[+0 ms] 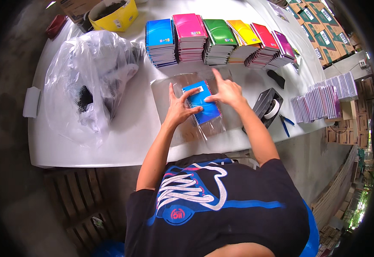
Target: The person assembles stacks of small colorful notebooks, places them into plastic sleeves, and secures the sleeves with tape.
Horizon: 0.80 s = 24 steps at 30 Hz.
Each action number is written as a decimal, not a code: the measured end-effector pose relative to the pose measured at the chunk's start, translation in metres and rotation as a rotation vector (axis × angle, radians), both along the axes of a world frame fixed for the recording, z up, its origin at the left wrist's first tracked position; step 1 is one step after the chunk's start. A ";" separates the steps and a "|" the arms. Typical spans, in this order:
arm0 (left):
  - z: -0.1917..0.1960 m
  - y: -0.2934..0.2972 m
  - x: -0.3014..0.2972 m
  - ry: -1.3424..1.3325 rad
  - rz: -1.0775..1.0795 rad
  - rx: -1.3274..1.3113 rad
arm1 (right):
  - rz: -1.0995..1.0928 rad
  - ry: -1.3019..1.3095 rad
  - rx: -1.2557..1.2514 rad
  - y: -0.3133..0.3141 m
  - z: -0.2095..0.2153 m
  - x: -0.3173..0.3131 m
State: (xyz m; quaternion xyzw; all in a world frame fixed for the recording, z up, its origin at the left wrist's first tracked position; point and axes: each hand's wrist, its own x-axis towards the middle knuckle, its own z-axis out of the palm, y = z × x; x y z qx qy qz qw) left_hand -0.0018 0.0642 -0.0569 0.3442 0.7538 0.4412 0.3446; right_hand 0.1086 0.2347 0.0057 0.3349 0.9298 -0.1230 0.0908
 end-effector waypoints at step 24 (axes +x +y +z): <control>0.002 -0.029 0.069 0.287 0.450 0.565 | 0.315 0.886 -0.774 -0.073 -0.068 0.045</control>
